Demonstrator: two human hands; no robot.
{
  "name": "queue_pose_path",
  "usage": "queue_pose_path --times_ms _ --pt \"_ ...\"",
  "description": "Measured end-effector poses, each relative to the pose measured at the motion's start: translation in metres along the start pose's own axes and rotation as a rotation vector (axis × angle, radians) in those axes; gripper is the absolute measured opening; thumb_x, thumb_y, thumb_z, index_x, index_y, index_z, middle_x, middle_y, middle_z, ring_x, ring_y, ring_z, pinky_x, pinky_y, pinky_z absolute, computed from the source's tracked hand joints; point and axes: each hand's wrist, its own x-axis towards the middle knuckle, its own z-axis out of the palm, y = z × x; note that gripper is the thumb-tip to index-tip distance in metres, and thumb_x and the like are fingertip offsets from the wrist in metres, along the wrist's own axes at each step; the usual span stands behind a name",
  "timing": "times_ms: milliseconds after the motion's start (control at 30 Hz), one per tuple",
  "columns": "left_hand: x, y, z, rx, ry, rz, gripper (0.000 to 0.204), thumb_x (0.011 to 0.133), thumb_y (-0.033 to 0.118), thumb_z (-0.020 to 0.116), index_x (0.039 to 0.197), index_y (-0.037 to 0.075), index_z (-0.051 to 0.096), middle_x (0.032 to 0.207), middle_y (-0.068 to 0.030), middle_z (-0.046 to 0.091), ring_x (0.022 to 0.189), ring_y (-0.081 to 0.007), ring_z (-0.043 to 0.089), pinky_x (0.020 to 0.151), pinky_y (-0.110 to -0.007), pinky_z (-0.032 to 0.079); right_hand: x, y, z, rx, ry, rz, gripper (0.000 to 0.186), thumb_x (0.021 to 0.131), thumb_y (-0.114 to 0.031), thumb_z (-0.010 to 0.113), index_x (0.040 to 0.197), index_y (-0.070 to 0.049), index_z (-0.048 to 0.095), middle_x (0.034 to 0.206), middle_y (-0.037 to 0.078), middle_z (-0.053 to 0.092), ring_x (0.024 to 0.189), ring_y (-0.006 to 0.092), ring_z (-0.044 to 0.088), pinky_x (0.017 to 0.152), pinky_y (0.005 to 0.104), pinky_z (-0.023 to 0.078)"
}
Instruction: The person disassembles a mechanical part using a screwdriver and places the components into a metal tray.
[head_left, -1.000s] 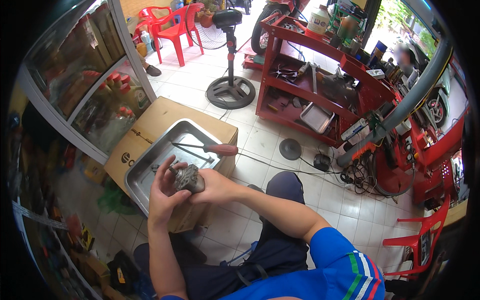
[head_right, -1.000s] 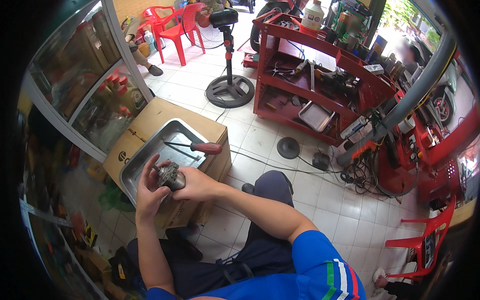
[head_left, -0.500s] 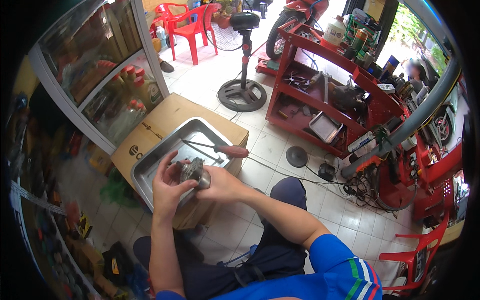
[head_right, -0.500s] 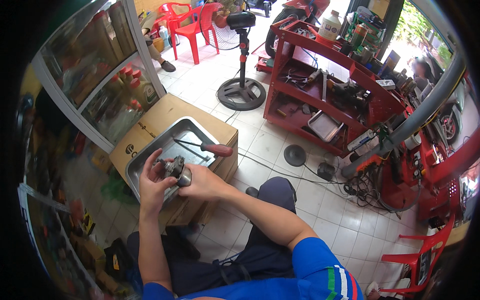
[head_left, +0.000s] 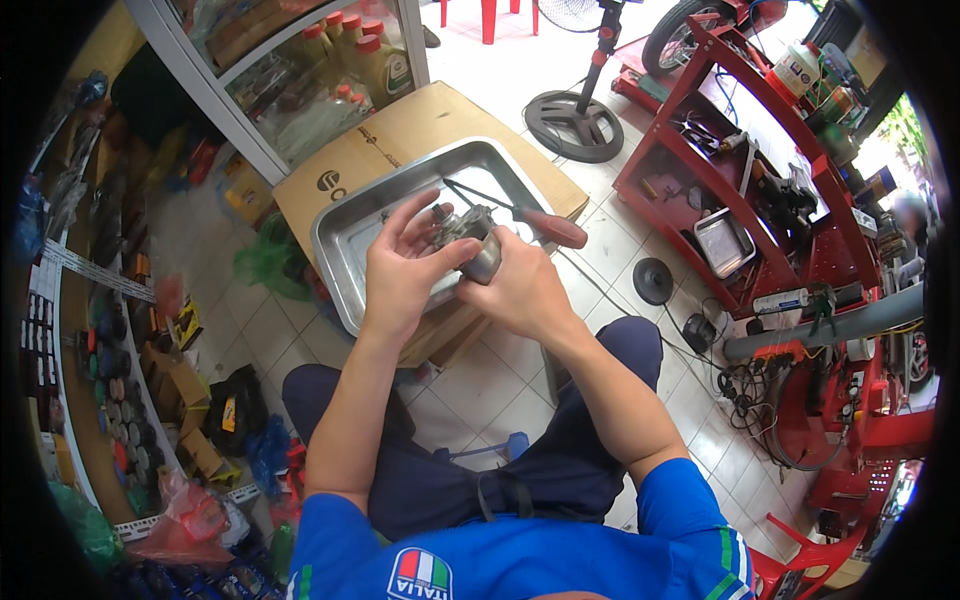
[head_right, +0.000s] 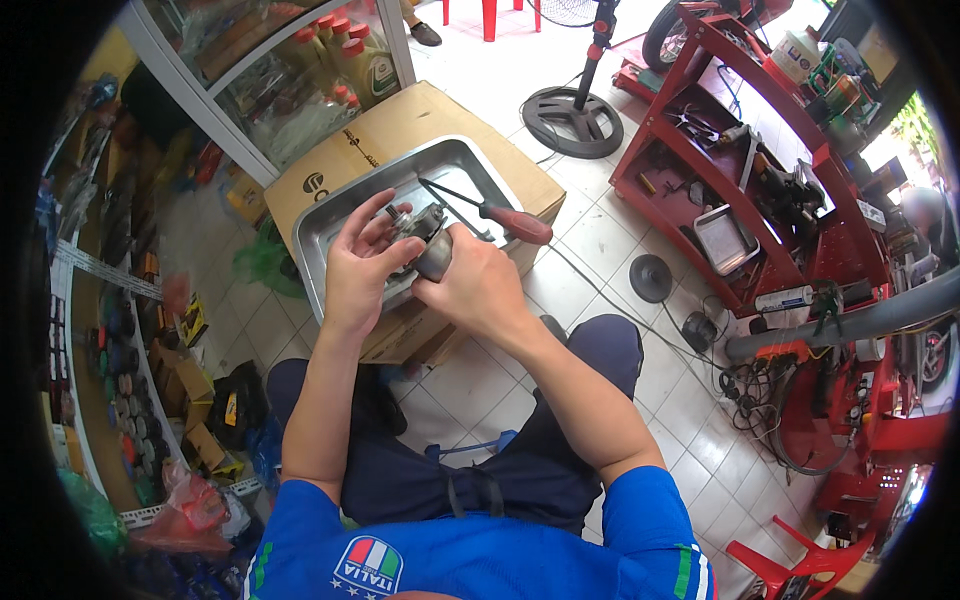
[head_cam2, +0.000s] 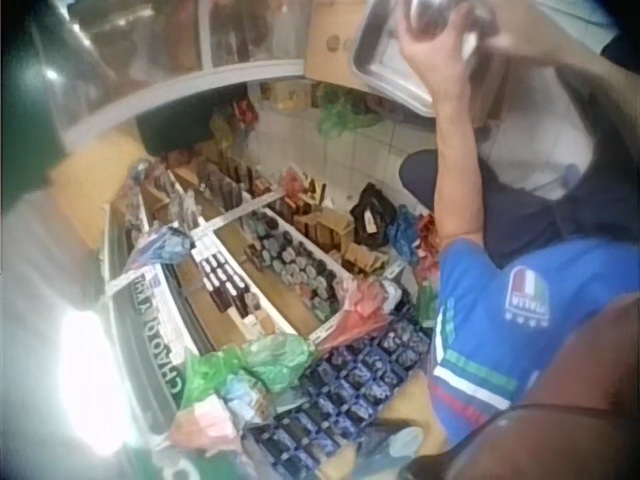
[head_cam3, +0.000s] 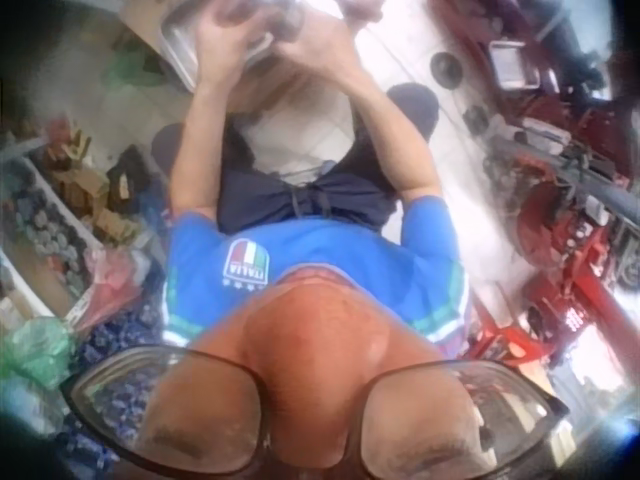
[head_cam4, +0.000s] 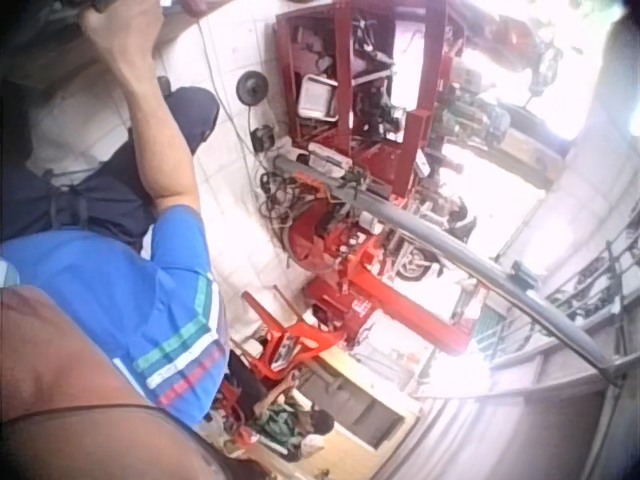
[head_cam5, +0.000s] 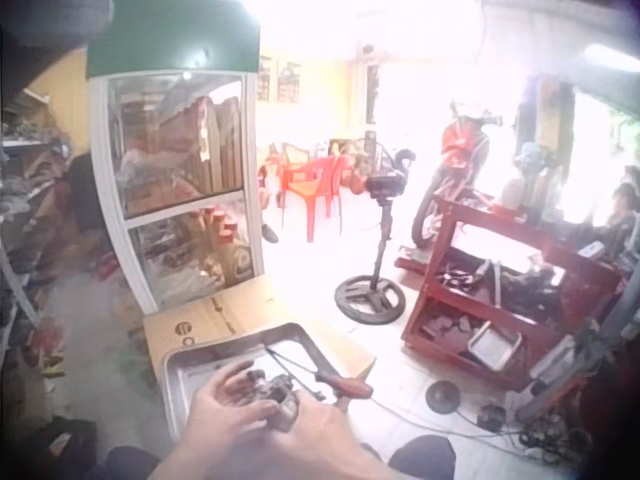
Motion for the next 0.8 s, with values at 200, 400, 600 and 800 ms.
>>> queue_pose_path --times_ms 200,400,600,800 --pt "0.007 0.004 -0.018 -0.077 -0.150 -0.132 0.073 0.087 0.007 0.082 0.149 -0.003 0.046 0.132 -0.0145 0.063 0.114 -0.0159 0.063 0.098 -0.031 0.053 -0.001 0.005 -0.002 0.045 0.040 -0.062 0.045 0.070 -0.027 0.079 0.100 0.002 0.063 0.085 0.022 0.072 0.082 0.0381 0.073 0.077 0.0443 0.057" --pt "0.000 0.007 -0.018 0.113 -0.240 -0.098 0.071 0.085 0.006 0.080 0.149 -0.001 0.049 0.126 -0.0094 0.067 0.109 -0.0121 0.061 0.098 -0.030 0.048 -0.003 0.018 0.001 0.076 0.040 -0.108 0.045 0.068 -0.027 0.081 0.097 0.001 0.062 0.085 0.023 0.072 0.083 0.0404 0.072 0.078 0.0463 0.056" --pt "-0.001 0.010 -0.020 0.128 -0.100 0.015 0.071 0.085 0.012 0.083 0.146 -0.003 0.049 0.122 -0.0095 0.068 0.103 -0.0118 0.064 0.093 -0.030 0.052 -0.005 0.010 -0.001 0.094 -0.017 -0.106 0.045 0.068 -0.026 0.080 0.098 0.002 0.061 0.085 0.023 0.071 0.084 0.0406 0.071 0.077 0.0459 0.056" --pt "0.018 0.035 -0.080 -0.275 0.051 0.088 0.060 0.093 0.017 0.072 0.145 0.000 0.049 0.135 -0.0147 0.062 0.112 -0.0175 0.064 0.100 -0.035 0.051 -0.013 0.009 -0.003 0.044 -0.099 -0.122 0.045 0.075 -0.019 0.078 0.113 0.000 0.065 0.093 0.014 0.072 0.088 0.0254 0.071 0.082 0.0358 0.054"
